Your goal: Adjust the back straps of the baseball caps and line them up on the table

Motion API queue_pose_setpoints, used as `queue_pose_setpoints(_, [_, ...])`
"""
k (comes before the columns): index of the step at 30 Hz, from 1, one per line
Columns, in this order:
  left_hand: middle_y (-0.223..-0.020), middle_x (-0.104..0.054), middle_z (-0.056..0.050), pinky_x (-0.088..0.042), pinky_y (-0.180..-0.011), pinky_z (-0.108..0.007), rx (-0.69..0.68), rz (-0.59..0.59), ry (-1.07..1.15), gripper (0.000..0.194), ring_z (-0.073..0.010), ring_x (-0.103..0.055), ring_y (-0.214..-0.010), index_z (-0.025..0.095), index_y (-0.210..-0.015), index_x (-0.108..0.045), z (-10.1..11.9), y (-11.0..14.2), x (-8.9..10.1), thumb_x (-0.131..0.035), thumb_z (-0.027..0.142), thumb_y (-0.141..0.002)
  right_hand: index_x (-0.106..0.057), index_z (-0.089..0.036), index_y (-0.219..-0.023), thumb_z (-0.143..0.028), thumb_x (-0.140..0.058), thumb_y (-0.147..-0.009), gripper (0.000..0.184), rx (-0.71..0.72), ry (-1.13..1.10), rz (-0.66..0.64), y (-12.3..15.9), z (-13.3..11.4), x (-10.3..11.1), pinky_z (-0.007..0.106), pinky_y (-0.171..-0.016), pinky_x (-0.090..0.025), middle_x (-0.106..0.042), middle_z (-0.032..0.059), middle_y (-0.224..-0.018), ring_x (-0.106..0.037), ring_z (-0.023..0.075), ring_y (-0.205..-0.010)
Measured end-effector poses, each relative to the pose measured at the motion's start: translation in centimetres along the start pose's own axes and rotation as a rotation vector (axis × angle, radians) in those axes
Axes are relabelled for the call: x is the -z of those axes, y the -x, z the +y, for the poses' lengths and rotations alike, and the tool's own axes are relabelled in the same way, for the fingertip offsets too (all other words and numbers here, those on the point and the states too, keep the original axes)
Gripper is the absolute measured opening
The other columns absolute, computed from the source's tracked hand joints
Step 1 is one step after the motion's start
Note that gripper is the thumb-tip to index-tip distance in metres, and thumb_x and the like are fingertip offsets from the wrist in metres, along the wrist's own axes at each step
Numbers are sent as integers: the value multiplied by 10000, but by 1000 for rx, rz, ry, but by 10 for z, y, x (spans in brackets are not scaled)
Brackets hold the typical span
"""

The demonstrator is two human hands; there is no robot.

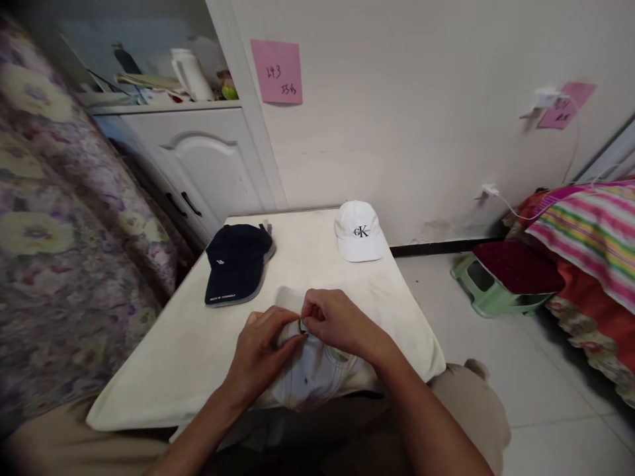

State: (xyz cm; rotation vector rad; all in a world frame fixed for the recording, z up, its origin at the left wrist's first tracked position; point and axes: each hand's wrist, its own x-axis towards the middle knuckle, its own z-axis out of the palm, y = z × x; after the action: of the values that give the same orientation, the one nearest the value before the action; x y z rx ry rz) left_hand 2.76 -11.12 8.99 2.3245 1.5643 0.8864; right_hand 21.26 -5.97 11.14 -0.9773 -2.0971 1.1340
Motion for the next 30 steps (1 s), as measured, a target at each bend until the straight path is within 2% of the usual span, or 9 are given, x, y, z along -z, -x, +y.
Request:
queue_pose_setpoints(7, [-897, -660, 4, -325, -737, -352, -27, -19, -21, 161, -192, -598, -834, 222, -979, -615, 1, 0, 0, -660, 206, -825, -581, -176, -725, -81, -570, -768, 106, 72, 8, -39, 0, 3, 2, 201, -536, -358, -542, -50, -652, -485, 87, -600])
queue_pose_setpoints(12, [-908, -670, 1, -336, -751, -351, -18, -13, 18, 174, -194, -599, -843, 223, -992, -621, 1, -1, 2, -662, 206, -823, -602, -184, -789, -102, -586, -780, 84, 21, -9, -36, 0, 2, 3, 205, -519, -340, -536, -54, -639, -472, 86, -574])
queue_pose_setpoints(19, [-885, -670, 11, -358, -770, -340, 35, 23, 124, 170, -190, -592, -825, 222, -958, -634, -2, -1, 5, -704, 219, -802, -638, -198, -904, -219, -670, -800, 111, -18, -68, -49, 0, 11, 18, 220, -540, -358, -567, -31, -726, -486, 102, -608])
queue_pose_setpoints(21, [-888, -673, 12, -361, -771, -339, 35, 25, 147, 169, -190, -594, -829, 225, -959, -637, -2, 0, 5, -705, 221, -805, -647, -186, -884, -246, -703, -786, 128, -2, -155, -97, -3, 18, 20, 236, -606, -399, -603, -7, -790, -521, 121, -686])
queue_pose_setpoints(24, [-889, -675, 13, -362, -771, -338, 28, 21, 160, 164, -190, -595, -831, 229, -954, -642, -2, 1, 6, -711, 231, -806, -632, -167, -886, -296, -730, -776, 196, -29, -458, -233, -10, 30, 18, 251, -660, -432, -634, 12, -826, -553, 130, -729])
queue_pose_setpoints(27, [-898, -678, 10, -363, -771, -340, 15, 13, 168, 174, -193, -598, -838, 229, -958, -641, -1, 1, 8, -717, 232, -802, -607, -152, -879, -303, -764, -748, 254, -87, -686, -318, -16, 40, 12, 222, -595, -414, -617, -12, -736, -539, 98, -630])
queue_pose_setpoints(30, [-903, -679, 7, -364, -768, -342, 8, -3, 176, 173, -194, -598, -838, 233, -967, -641, 0, 0, 9, -712, 235, -809, -600, -144, -845, -282, -791, -719, 268, -104, -730, -331, -19, 44, 8, 195, -543, -387, -616, -22, -698, -520, 75, -576])
